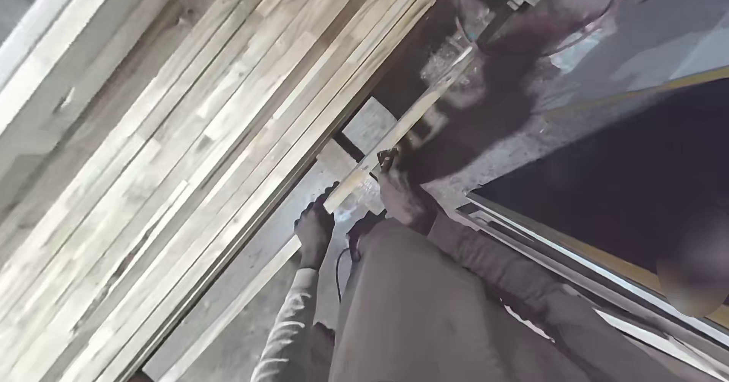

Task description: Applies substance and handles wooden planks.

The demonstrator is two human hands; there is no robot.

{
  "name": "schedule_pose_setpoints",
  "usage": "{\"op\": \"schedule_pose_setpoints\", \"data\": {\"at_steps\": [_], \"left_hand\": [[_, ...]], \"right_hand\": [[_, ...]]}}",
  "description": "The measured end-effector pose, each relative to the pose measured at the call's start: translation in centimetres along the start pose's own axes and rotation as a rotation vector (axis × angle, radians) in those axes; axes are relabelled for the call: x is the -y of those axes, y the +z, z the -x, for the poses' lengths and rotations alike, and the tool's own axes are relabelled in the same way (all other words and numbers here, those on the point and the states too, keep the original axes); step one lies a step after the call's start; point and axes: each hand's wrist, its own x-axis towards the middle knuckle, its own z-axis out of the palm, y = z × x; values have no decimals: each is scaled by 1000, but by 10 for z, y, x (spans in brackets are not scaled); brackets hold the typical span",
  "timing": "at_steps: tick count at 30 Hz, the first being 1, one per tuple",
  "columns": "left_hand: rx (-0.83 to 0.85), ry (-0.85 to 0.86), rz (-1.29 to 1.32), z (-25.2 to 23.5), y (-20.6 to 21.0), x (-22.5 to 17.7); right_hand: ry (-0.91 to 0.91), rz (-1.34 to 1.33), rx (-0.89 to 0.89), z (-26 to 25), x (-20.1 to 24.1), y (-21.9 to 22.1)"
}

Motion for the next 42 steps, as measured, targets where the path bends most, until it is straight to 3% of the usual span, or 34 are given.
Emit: {"op": "schedule_pose_setpoints", "data": {"at_steps": [2, 4, 6, 9, 12, 14, 16, 19, 22, 24, 25, 27, 30, 32, 34, 37, 40, 42], "left_hand": [[63, -7, -9, -9, -8, -1], [125, 6, 10, -14, -13, 0], [162, 10, 17, -15, -16, 2], [151, 11, -2, -16, -17, 3], [138, 21, -8, -16, -14, 2], [119, 23, 0, -17, -11, 2], [102, 16, -10, -15, -7, 6], [24, 2, 8, -9, -5, 1], [-148, 15, 19, -2, 13, 0], [-238, 52, 51, 4, 26, 2], [-261, 65, 55, 6, 29, 3], [-291, 83, 60, 4, 29, 3], [-413, 125, 6, 0, 33, 6], [-481, 188, -61, -1, 38, 12], [-272, 182, -4, -13, 14, 11], [223, 152, 102, -34, -27, 22], [329, 80, 42, -48, -28, 17], [358, 87, 60, -50, -26, 19]], "right_hand": [[-29, -93, 65, 1, -5, -15], [-49, -292, -15, -2, -34, -43], [-39, -378, -149, -9, -65, -67], [-42, -339, -399, -77, -122, -86], [-118, -305, -616, -130, -183, -86], [-123, -256, -698, -138, -197, -69], [-79, -149, -629, -101, -185, -40], [67, -112, -404, -46, -146, -59], [57, -27, -586, -72, -172, -109], [262, -9, -165, -88, -165, -180], [271, -8, -136, -97, -164, -183], [200, -3, -232, -103, -143, -149], [111, -70, -162, -64, -80, -86], [81, -86, -41, -43, -59, -67], [34, -164, 66, -43, -66, -82], [-40, -378, -64, -28, -94, -114], [-51, -335, -299, -57, -119, -110], [-72, -299, -403, -69, -122, -80]]}}
